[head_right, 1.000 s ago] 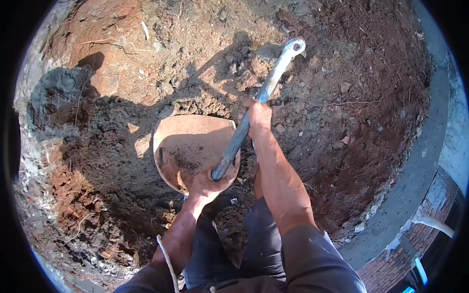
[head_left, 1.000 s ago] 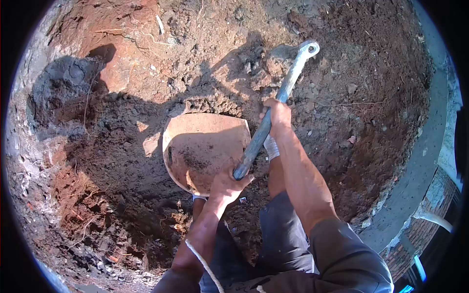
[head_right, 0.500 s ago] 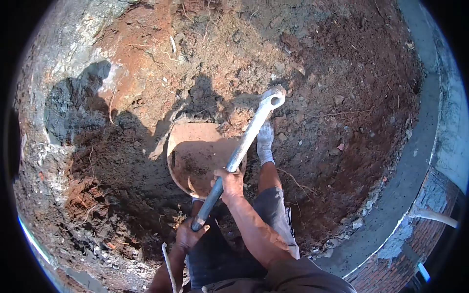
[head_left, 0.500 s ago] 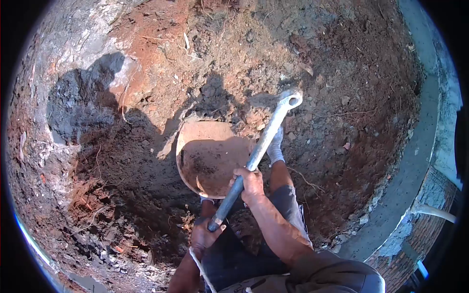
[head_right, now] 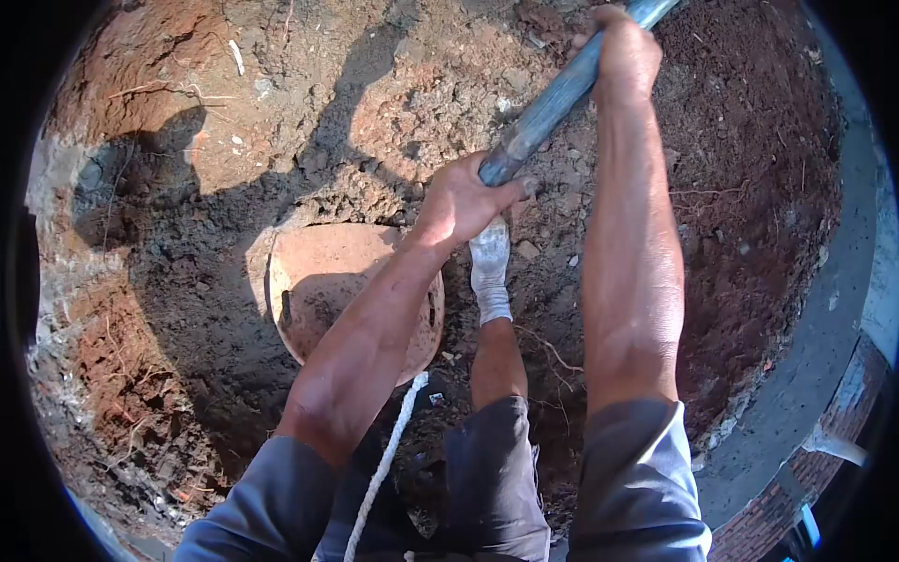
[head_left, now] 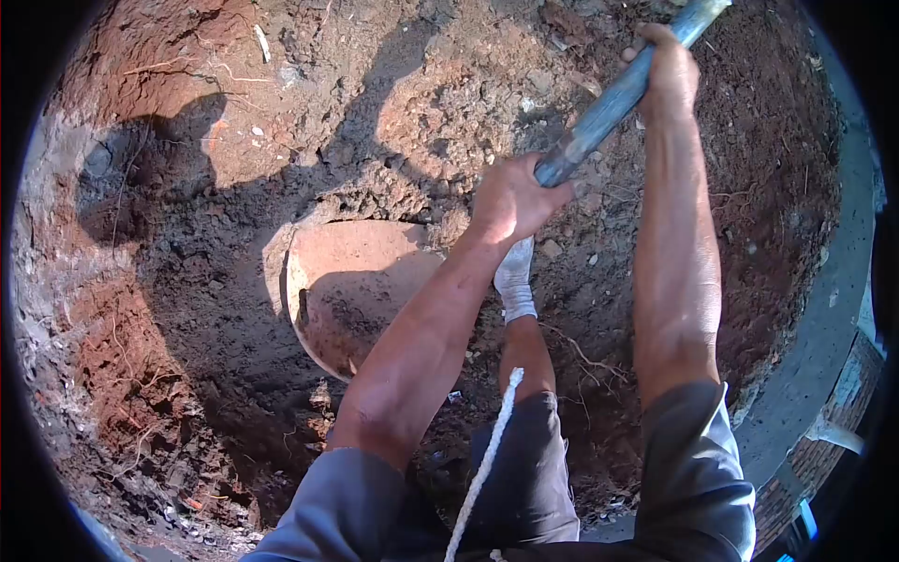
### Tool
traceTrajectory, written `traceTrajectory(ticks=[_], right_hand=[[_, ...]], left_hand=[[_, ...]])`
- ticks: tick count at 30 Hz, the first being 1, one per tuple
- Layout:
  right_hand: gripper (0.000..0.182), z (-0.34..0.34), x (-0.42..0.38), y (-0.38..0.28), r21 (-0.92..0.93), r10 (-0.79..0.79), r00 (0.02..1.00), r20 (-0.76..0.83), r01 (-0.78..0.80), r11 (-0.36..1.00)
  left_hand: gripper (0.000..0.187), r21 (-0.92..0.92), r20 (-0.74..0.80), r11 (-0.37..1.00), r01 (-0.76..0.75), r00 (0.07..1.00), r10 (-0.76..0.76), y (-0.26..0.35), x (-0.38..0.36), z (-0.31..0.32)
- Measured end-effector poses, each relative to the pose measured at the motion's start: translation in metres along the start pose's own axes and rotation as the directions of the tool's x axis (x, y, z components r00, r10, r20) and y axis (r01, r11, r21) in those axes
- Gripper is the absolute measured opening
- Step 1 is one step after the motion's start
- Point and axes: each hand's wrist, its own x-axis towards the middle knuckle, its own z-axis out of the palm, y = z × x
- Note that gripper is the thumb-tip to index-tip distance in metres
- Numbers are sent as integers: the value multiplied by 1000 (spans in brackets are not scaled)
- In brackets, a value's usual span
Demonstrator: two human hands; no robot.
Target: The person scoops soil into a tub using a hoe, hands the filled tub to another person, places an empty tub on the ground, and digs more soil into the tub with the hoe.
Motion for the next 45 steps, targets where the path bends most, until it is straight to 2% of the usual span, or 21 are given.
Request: traceTrajectory(ticks=[2,3,4,7,9,13,14,15,17,20,24,26,27,30,34,38,39,40,41,44,45], right_hand=[[15,19,-40,128,-143,380,922,78,-367,919],[17,31,-90,184,-186,629,776,47,-612,769],[19,39,-109,210,-283,520,854,5,-498,820],[20,27,-94,161,-259,665,728,168,-618,742],[24,24,-75,152,-308,703,703,109,-649,696],[26,35,-18,214,-637,414,910,33,-300,710],[27,38,-23,209,-617,485,874,30,-365,697],[29,40,-26,205,-600,552,833,28,-428,676],[25,41,-49,214,-217,631,771,90,-603,768],[14,48,-88,207,-96,594,799,91,-587,804],[17,64,-167,163,-93,555,830,51,-549,831],[16,66,-258,146,-63,511,859,35,-509,859],[17,63,-311,156,38,594,799,93,-599,800],[32,63,-434,137,224,844,472,253,-878,424],[29,53,-448,136,157,902,352,249,-934,321],[20,13,-308,93,224,727,657,198,-752,619],[22,2,-267,55,221,653,739,168,-673,705],[21,-8,-229,26,206,537,839,81,-542,815],[21,-26,-190,-1,199,429,897,106,-442,875],[22,-54,-91,-90,141,44,999,15,-45,989],[19,-63,-54,-101,132,-85,996,5,83,988]], left_hand=[[39,57,22,922,383,923,-385,-59,-81,-4],[39,20,4,908,420,908,-420,-72,-114,-5],[39,-18,-14,891,454,891,-454,-86,-148,-6],[45,-36,-10,876,482,876,-482,-36,-188,0],[51,30,-12,841,540,842,-540,-15,-163,8],[50,-233,68,874,427,904,-423,-49,-149,0],[46,-316,47,885,341,938,-344,-60,-151,0],[46,-132,81,861,492,871,-485,-74,-156,-3],[41,-56,120,882,468,880,-459,-112,-162,-3],[37,41,-33,897,441,898,-440,-120,-174,-25],[41,-77,56,851,519,855,-516,-101,-238,-83],[39,115,-91,962,248,967,-238,-153,-323,-104],[43,223,-18,777,588,800,-600,-164,-371,-123],[52,531,-217,379,758,553,-804,-131,-472,-179],[54,491,-67,490,721,592,-803,-107,-513,-181],[52,302,16,799,520,835,-550,-71,-388,-103],[49,279,81,887,368,912,-403,-52,-345,-88],[46,193,-27,960,201,980,-199,-21,-304,-68],[44,174,91,955,240,962,-258,0,-262,-54],[50,-66,139,998,9,990,0,31,-138,6],[48,21,176,996,-85,981,80,38,-90,18]])
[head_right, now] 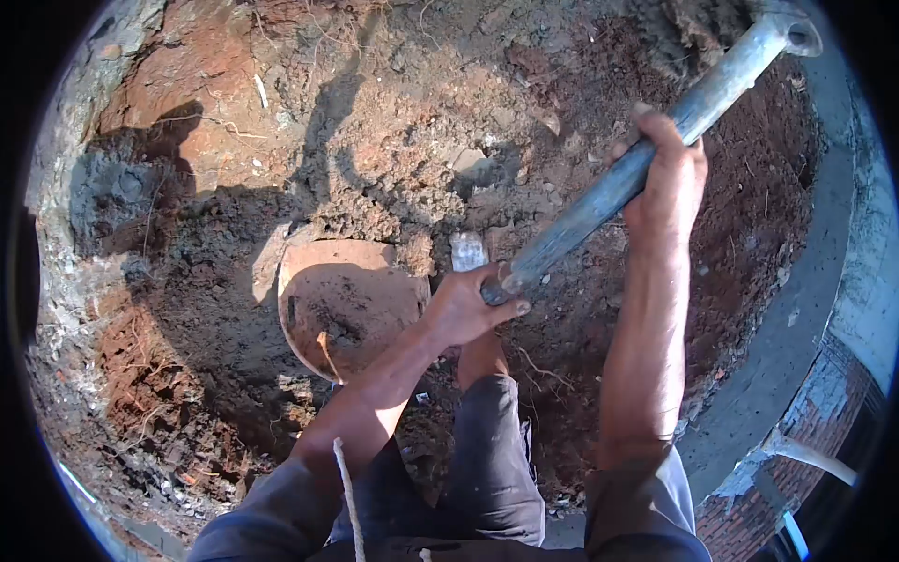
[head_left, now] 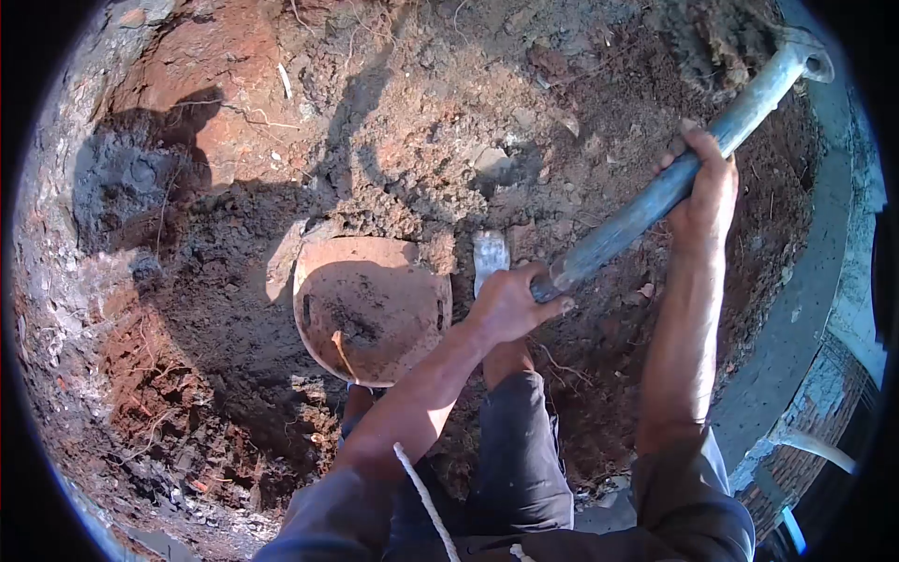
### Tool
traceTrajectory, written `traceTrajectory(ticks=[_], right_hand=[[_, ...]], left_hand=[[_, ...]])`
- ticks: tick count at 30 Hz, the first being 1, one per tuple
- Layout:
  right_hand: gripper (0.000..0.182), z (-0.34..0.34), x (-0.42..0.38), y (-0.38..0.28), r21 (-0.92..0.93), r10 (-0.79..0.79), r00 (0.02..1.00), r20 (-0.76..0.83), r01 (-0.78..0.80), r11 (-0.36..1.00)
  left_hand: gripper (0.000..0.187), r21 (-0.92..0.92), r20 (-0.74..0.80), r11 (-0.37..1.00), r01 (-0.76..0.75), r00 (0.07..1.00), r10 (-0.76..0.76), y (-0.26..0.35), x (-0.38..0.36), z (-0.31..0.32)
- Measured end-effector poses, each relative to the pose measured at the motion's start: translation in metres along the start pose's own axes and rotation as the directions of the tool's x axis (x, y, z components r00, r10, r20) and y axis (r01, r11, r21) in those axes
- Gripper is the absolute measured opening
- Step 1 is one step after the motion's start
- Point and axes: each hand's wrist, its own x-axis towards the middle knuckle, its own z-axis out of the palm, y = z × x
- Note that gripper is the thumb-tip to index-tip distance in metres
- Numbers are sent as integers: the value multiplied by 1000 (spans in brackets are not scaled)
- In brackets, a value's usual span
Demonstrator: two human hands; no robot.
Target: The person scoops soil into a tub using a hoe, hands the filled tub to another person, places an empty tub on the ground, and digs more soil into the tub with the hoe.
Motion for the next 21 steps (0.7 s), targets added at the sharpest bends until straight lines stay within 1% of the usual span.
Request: traceTrajectory(ticks=[1,2,3,4,6,7,8,9,10,11,12,13,14,15,16,17,18,19,21], right_hand=[[18,-5,38,-5,-6,-76,996,41,77,997],[18,-7,78,-1,23,-151,988,42,150,988],[17,2,108,3,37,-210,977,43,208,977],[15,8,133,22,44,-251,967,42,249,967],[12,7,192,99,99,-171,976,138,158,982],[12,27,142,149,-12,7,998,62,-7,1000],[11,47,90,198,-97,185,983,-17,-186,978],[13,54,54,251,-197,372,927,-43,-373,907],[16,49,16,300,-276,554,831,-51,-545,792],[19,44,-12,323,-322,674,738,-41,-648,690],[22,37,-22,324,-358,748,663,-12,-702,616],[25,33,-28,318,-397,793,609,10,-726,562],[28,37,-39,299,-406,811,584,-7,-743,532],[27,53,-49,281,-346,766,638,-76,-738,580],[18,59,-48,286,-364,760,648,-56,-722,588],[12,64,-50,303,-392,759,651,-31,-706,589],[11,73,-56,311,-321,735,678,-14,-699,639],[11,78,-65,307,-321,761,649,-9,-723,612],[12,89,-86,307,-337,796,605,-6,-751,568]], left_hand=[[40,-25,-73,995,-97,993,95,16,45,-2],[41,17,18,1000,-21,1000,21,36,84,-22],[41,-19,-11,999,-36,999,36,43,113,-37],[41,-59,-34,998,-35,999,34,33,130,-43],[39,121,-108,992,-17,994,30,-12,137,-45],[42,74,-142,993,96,986,-85,-46,116,-41],[45,78,-44,932,353,936,-350,-69,77,-41],[49,39,20,783,621,783,-622,-98,25,-31],[53,-69,-228,969,238,942,-247,-135,-48,-4],[55,-45,-149,893,449,880,-450,-133,-69,-11],[58,14,-62,775,632,774,-630,-131,-91,-19],[54,99,-79,815,571,821,-565,-101,-98,-10],[52,48,-50,813,580,815,-578,-73,-100,-2],[51,-12,-83,819,573,816,-572,-67,-115,3],[50,-72,-160,850,521,836,-526,-75,-112,2],[49,-65,-155,872,485,858,-489,-92,-115,-7],[49,-60,-134,877,477,867,-480,-106,-129,-18],[48,-123,8,742,659,749,-663,-91,-130,-42],[48,-130,-63,752,647,751,-657,-89,-151,-38]])
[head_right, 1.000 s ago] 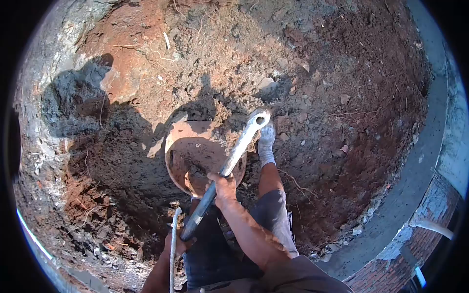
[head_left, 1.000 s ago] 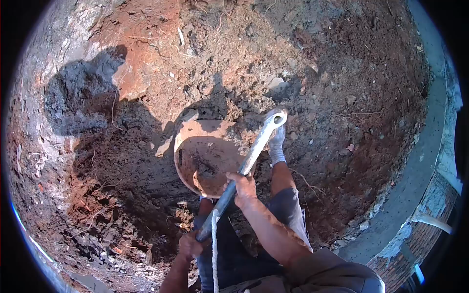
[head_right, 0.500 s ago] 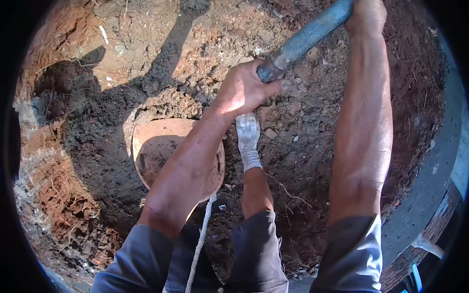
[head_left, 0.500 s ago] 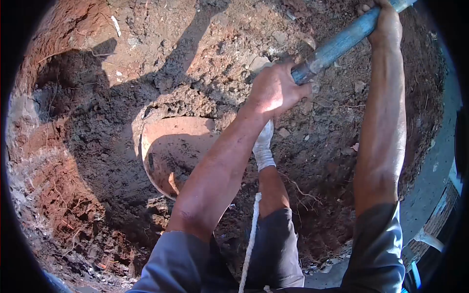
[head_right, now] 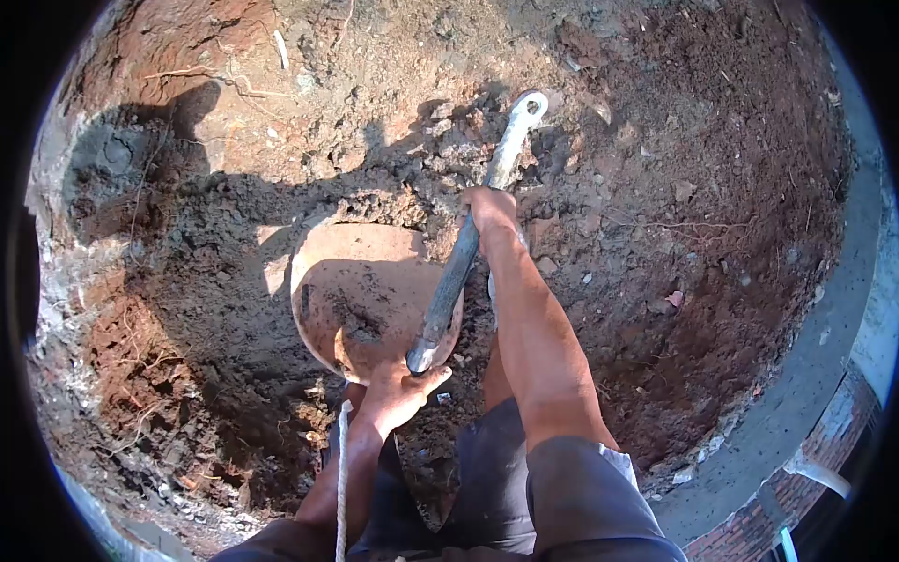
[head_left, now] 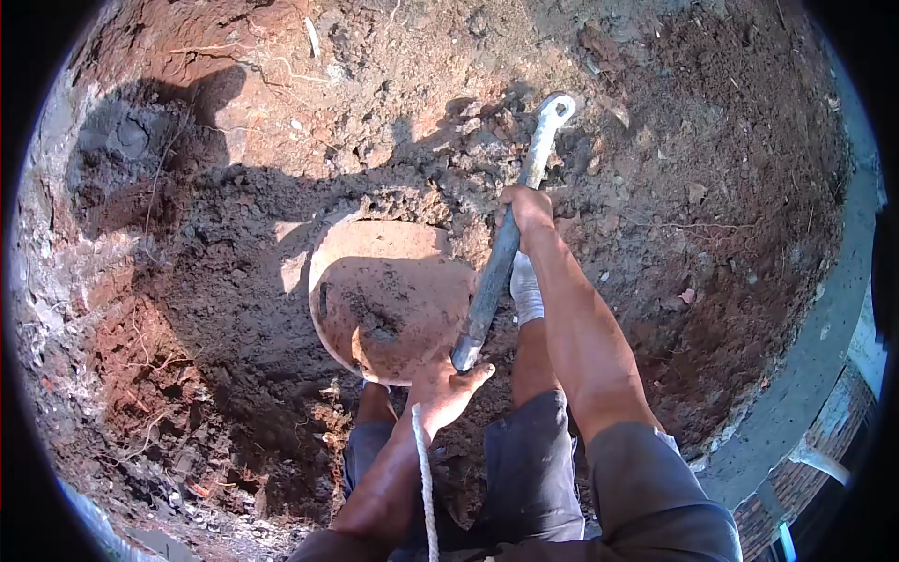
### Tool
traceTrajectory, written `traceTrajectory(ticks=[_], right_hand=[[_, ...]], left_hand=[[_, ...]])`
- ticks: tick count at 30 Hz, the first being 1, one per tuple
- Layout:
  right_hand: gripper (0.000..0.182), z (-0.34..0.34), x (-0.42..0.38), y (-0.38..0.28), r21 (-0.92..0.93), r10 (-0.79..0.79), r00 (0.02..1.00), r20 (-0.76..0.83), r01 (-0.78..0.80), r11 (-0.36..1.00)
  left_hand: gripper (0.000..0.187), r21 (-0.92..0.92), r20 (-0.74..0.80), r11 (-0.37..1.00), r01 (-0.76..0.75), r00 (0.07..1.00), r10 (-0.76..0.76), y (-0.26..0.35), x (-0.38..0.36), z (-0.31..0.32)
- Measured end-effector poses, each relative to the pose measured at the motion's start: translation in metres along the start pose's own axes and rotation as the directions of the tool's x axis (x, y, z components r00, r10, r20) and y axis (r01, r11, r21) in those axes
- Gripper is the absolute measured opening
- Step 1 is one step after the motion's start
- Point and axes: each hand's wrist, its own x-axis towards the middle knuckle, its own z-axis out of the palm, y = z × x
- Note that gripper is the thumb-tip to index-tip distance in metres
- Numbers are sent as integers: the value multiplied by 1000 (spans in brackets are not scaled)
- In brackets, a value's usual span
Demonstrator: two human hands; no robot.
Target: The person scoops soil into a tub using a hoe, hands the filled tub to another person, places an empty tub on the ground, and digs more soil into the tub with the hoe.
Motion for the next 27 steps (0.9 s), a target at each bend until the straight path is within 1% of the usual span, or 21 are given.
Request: traceTrajectory(ticks=[2,3,5,6,8,10,12,13,14,16,17,18,19,20,21,22,23,24,25,26,27], right_hand=[[13,8,-8,26,-78,39,999,2,-39,996],[14,13,-13,31,-96,14,1000,-5,-15,995],[15,30,-32,38,-108,-44,999,-12,42,993],[16,32,-41,37,-86,-40,999,-15,39,996],[16,42,-63,41,54,-144,990,-4,144,988],[15,41,-107,88,130,-149,988,-45,153,980],[15,59,-154,122,236,-185,982,-47,191,953],[16,69,-183,149,275,-134,986,-95,156,949],[18,79,-202,184,368,-149,988,-29,149,918],[20,101,-249,233,423,70,997,41,-81,903],[24,103,-259,248,371,278,953,118,-302,878],[21,105,-261,262,362,344,930,130,-368,856],[18,102,-266,252,377,322,938,127,-346,859],[19,97,-260,240,393,275,948,157,-316,864],[20,87,-251,224,408,251,958,141,-287,867],[21,77,-245,202,422,226,966,125,-258,869],[21,62,-235,167,456,154,982,105,-185,871],[20,47,-224,132,489,82,993,83,-112,865],[19,30,-211,92,524,-33,993,114,-32,851],[16,6,-208,47,524,-104,992,65,54,850],[15,-20,-195,8,463,-198,979,-55,201,863]], left_hand=[[47,-94,-59,995,-29,998,23,-28,-12,15],[47,-167,-85,984,-65,995,51,-46,-11,23],[47,-346,-80,937,-51,997,24,-55,-14,16],[49,-241,-53,968,-71,997,60,-63,-19,3],[50,-42,-59,991,-126,991,124,-68,-29,-34],[52,183,-1,983,-19,1000,20,-84,-64,-73],[60,59,-41,998,-29,999,31,-165,-85,-86],[60,392,-156,910,132,985,-75,-170,-107,-99],[57,462,-232,867,186,969,-85,-186,-128,-106],[43,379,-330,830,410,897,-293,-232,-157,-113],[45,353,-422,811,466,853,-306,-252,-175,-109],[44,371,-473,777,508,824,-313,-279,-191,-94],[44,395,-478,804,444,847,-233,-278,-194,-85],[45,421,-480,824,378,864,-152,-256,-197,-81],[45,361,-390,827,430,876,-285,-233,-195,-79],[45,342,-378,869,358,899,-222,-224,-175,-76],[41,384,-373,879,284,918,-134,-205,-150,-73],[38,395,-348,902,177,937,-32,-164,-123,-73],[35,197,-304,980,13,952,49,-134,-91,-69],[37,414,-339,905,-102,905,257,-93,-71,-60],[39,330,-265,928,-176,926,269,-33,-61,-57]])
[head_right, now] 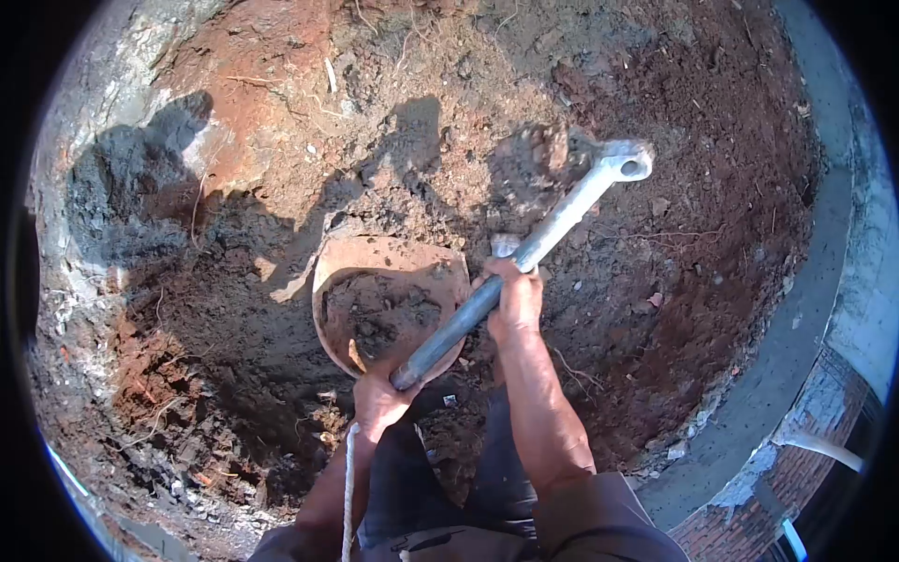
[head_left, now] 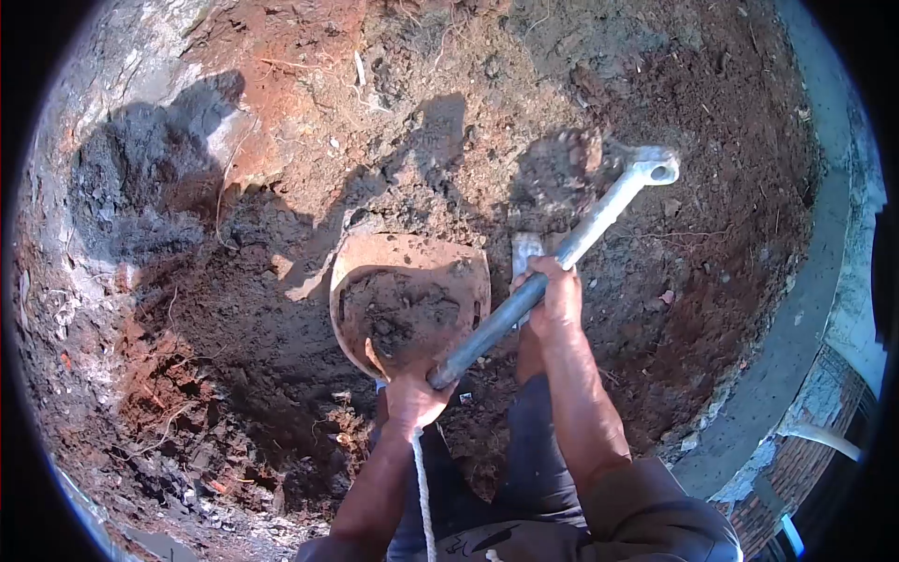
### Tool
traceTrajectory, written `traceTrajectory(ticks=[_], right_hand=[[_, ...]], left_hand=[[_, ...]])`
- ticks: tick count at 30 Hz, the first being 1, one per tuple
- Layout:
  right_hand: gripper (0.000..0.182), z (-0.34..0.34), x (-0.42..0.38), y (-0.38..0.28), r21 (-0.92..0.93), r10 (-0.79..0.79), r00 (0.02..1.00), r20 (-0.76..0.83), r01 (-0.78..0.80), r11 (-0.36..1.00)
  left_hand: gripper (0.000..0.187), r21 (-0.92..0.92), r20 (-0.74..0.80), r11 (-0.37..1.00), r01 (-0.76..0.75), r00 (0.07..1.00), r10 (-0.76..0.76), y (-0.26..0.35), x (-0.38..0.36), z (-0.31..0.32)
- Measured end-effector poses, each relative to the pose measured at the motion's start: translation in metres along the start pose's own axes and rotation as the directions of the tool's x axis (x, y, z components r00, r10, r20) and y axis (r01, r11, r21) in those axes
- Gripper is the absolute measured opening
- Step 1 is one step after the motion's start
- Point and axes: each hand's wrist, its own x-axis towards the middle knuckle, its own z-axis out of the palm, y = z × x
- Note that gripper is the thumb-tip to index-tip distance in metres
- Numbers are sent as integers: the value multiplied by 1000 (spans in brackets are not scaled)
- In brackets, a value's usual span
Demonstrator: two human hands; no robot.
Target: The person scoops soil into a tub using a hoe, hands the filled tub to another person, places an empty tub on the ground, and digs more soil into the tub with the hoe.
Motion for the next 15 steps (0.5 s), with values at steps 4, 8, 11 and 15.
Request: traceTrajectory(ticks=[4,8,11,15], right_hand=[[16,-14,30,-192,-70,-416,908,57,419,905],[13,-18,124,-286,-6,-685,726,52,687,727],[10,25,196,-242,61,-625,768,-142,637,769],[7,44,246,-33,-166,-166,986,3,164,972]], left_hand=[[48,-163,196,927,-337,910,365,150,76,14],[53,-278,258,887,-370,860,440,238,185,20],[47,-30,26,896,-443,896,444,205,255,29],[55,78,176,984,160,969,-172,43,172,56]])
